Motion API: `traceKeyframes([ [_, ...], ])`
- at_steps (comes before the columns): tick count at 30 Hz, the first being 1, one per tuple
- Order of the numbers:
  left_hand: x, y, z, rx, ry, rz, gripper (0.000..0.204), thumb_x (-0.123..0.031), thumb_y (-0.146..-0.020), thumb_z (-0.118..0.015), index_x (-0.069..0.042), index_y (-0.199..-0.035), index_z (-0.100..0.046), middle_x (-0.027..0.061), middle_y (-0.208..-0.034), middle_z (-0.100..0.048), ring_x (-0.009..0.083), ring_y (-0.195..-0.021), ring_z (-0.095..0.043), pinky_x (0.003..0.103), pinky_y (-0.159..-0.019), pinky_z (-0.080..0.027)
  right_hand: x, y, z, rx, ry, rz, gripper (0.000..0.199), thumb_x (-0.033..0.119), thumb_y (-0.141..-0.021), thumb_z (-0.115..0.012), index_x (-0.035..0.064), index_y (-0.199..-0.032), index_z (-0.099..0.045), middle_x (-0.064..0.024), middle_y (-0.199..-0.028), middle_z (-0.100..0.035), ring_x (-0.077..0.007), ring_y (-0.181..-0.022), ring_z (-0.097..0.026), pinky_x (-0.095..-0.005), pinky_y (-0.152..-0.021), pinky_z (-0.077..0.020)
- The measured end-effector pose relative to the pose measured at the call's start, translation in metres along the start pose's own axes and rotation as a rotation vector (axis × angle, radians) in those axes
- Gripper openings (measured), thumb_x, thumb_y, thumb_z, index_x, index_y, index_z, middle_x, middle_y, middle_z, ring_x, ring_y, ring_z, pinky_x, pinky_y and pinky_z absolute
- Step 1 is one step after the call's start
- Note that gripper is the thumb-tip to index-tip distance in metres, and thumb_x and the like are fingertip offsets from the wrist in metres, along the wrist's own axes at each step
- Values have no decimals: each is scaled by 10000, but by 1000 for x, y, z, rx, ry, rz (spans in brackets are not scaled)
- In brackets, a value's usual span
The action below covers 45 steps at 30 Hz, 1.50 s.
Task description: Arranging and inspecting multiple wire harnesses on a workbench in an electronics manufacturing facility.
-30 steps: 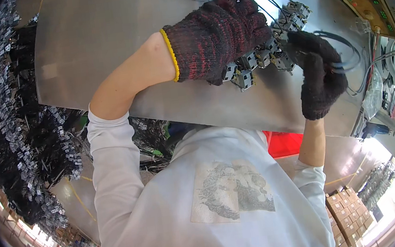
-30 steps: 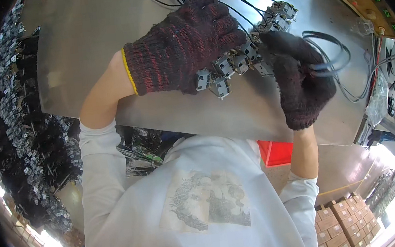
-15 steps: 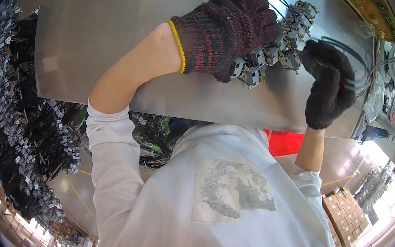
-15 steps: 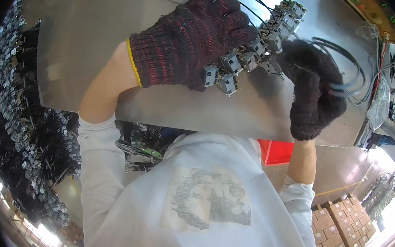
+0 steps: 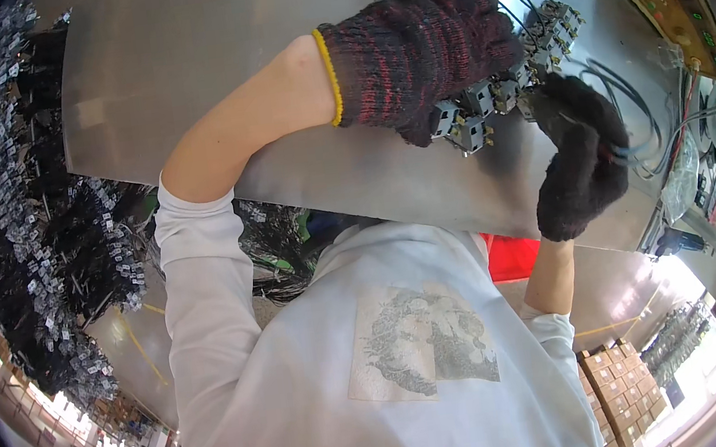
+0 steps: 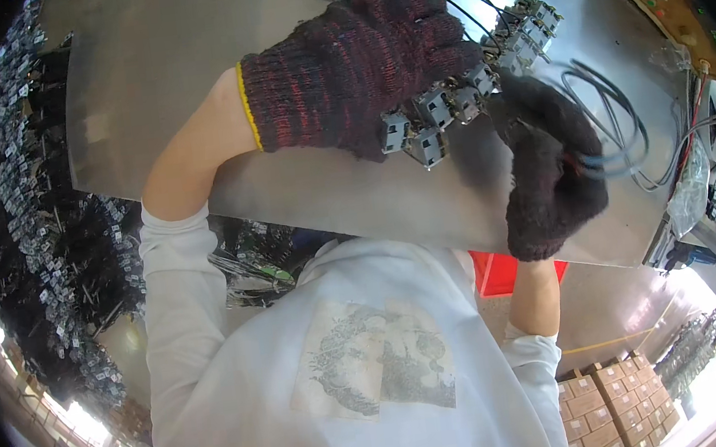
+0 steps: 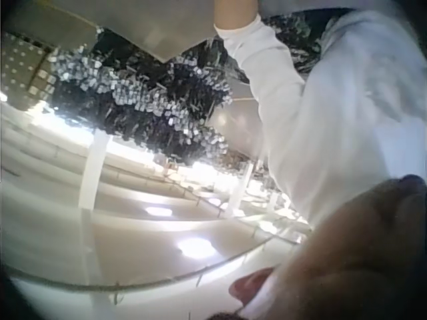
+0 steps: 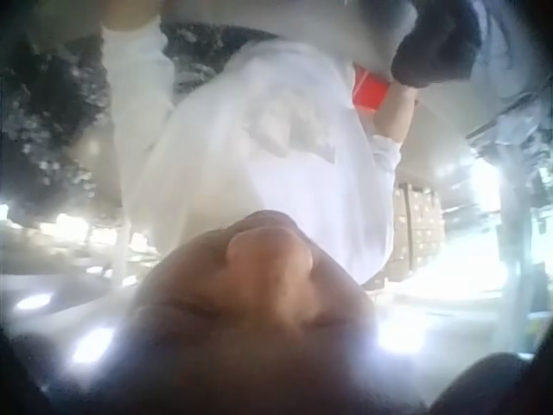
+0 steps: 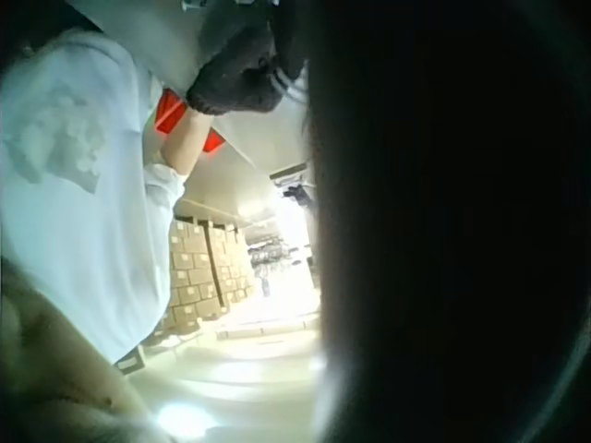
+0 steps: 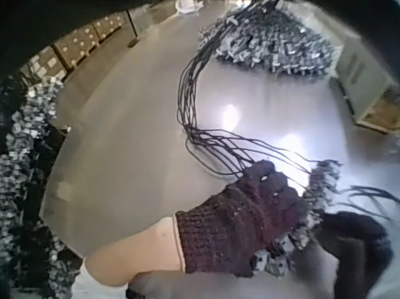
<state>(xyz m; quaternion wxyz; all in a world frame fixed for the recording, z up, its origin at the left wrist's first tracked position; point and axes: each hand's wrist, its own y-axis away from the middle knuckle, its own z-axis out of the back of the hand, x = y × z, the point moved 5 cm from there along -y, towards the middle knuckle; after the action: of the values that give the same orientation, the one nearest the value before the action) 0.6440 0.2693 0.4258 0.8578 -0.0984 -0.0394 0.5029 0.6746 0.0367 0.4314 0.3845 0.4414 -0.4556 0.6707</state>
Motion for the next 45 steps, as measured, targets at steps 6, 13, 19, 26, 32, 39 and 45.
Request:
traceKeyframes([
  [6,1,-4,-1,-5,0,14,884,-488,-644,-875,-140,-1428,-662,88,-1270,-701,321,-1299,-624,558,-1232,-397,3,2,-13,70,-100,6,355,81,-1046,-724,-82,-1360,-708,-191,-1280,-778,-263,-1154,-747,-398,-1012,-603],
  [13,3,-7,-1,-19,-11,26,862,-473,-674,-848,-125,-1438,-653,99,-1277,-694,326,-1299,-618,567,-1228,-392,0,1,-15,72,57,-4,417,88,-1015,-766,-74,-1391,-687,-184,-1279,-774,-238,-1149,-737,-380,-1043,-572],
  [19,0,-5,1,-32,-3,51,844,-460,-700,-826,-112,-1447,-644,108,-1283,-689,331,-1299,-613,574,-1224,-388,11,-4,-15,26,-143,-11,378,139,-1078,-677,-123,-1348,-698,-241,-1259,-769,-333,-1112,-771,-451,-968,-658],
  [26,0,-11,-1,-51,0,51,823,-444,-730,-799,-97,-1457,-634,119,-1289,-682,337,-1298,-606,582,-1220,-383,-5,-10,-16,44,27,-47,414,77,-999,-791,-46,-1381,-688,-129,-1247,-759,-175,-1105,-709,-313,-973,-562],
  [32,0,-16,-6,-90,3,65,805,-431,-755,-777,-84,-1465,-626,129,-1295,-676,342,-1298,-601,590,-1216,-378,-18,-24,-7,149,17,9,481,273,-1089,-678,-19,-1469,-638,-144,-1348,-742,-239,-1194,-696,-383,-1089,-528],
  [39,1,-18,-8,-125,6,65,784,-416,-785,-750,-69,-1475,-616,140,-1302,-669,348,-1297,-594,598,-1212,-374,-6,-28,6,49,90,77,344,54,-1031,-697,-68,-1351,-722,-191,-1242,-789,-256,-1098,-753,-388,-988,-608],
  [45,-1,-19,-8,-135,10,72,766,-403,-811,-727,-56,-1484,-608,149,-1308,-663,353,-1297,-589,605,-1208,-369,-14,-25,0,23,-117,-54,331,16,-1023,-691,-87,-1337,-718,-194,-1239,-791,-277,-1125,-758,-417,-1017,-612],
])
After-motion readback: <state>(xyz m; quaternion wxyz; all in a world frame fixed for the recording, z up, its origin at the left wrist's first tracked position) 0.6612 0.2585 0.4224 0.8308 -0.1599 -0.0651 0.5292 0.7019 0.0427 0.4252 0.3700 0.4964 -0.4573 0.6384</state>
